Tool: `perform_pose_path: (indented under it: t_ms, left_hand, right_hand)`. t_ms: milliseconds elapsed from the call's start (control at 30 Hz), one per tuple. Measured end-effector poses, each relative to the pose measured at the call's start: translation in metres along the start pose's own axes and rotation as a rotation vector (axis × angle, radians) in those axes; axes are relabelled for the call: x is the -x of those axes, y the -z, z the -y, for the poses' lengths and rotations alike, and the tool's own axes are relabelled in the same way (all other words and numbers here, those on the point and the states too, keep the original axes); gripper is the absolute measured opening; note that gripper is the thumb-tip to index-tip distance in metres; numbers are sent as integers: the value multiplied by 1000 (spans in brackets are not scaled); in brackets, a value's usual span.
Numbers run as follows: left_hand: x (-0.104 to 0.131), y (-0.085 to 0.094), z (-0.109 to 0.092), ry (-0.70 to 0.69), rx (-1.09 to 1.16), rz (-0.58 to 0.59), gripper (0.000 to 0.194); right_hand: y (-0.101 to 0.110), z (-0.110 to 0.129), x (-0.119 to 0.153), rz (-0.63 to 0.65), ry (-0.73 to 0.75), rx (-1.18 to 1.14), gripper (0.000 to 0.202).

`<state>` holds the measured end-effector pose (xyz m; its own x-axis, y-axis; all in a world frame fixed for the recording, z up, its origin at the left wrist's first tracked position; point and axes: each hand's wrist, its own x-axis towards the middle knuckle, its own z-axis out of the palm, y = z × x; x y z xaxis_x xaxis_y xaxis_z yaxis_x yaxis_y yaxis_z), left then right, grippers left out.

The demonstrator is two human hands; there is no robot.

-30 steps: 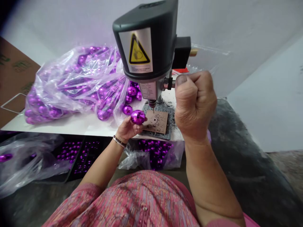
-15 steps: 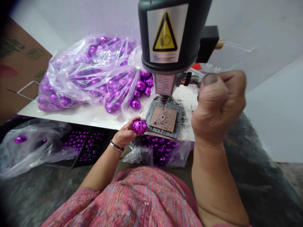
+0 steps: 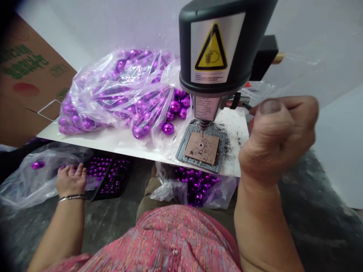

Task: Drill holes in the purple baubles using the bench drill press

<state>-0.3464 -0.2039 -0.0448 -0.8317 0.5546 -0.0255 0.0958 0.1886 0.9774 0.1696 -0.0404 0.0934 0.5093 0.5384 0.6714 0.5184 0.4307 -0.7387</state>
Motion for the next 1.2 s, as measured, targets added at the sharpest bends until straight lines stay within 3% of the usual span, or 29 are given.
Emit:
perform_pose_path:
  t_ms: [33,67,133,200,233,300,367,433,533,600,667,800,900,1033,1200]
  left_hand:
    - [-1,-14,-15,-56,119,-117,32]
    - [4,-35,-30,-83,152,-74,37]
    - [24,-89,-55,-129,124,69,43]
    - [52,-150,-72,-278,-53,324,39]
    - [66,-180,-78,-368,-156,470,38]
    - [87,-232,-86,-529,-340,630,40]
    - [95,-272,-89,-630,-508,663,47]
    - [92,-298,-91,-631,-681,658,56]
    - [82,-315,-88,-569,-800,640,65]
    - [78,-314,-84,-519,-713,671,64]
    - [78,-307,-79,-395,-462,736,59]
    - [86,-286,-76,6,184,881,55]
    - [97,-276,-80,164,360,1016,56]
    - [115,-278,-85,162,296,1128,57]
    - [141,-301,-87,-71,63,1163,59]
  right_hand:
    - [0,0,0,-5,10,-9,54]
    - [0,0,1,-5,23,-10,52]
    - [1,1,1,10,47,-1,47]
    - [3,2,2,42,42,1,46]
    - [4,2,2,59,40,-3,47]
    - [5,2,3,79,48,-21,52]
    - [6,1,3,80,56,-32,57]
    - [7,-1,4,86,60,-45,60]
    - [8,-4,5,106,66,-66,59]
    - [8,-4,6,107,77,-56,60]
    - [8,-4,7,99,86,-31,61]
    - [8,0,9,71,91,21,64]
    - [8,2,9,70,81,57,63]
    - [7,4,7,99,60,37,63]
    - [7,7,-5,150,77,42,66]
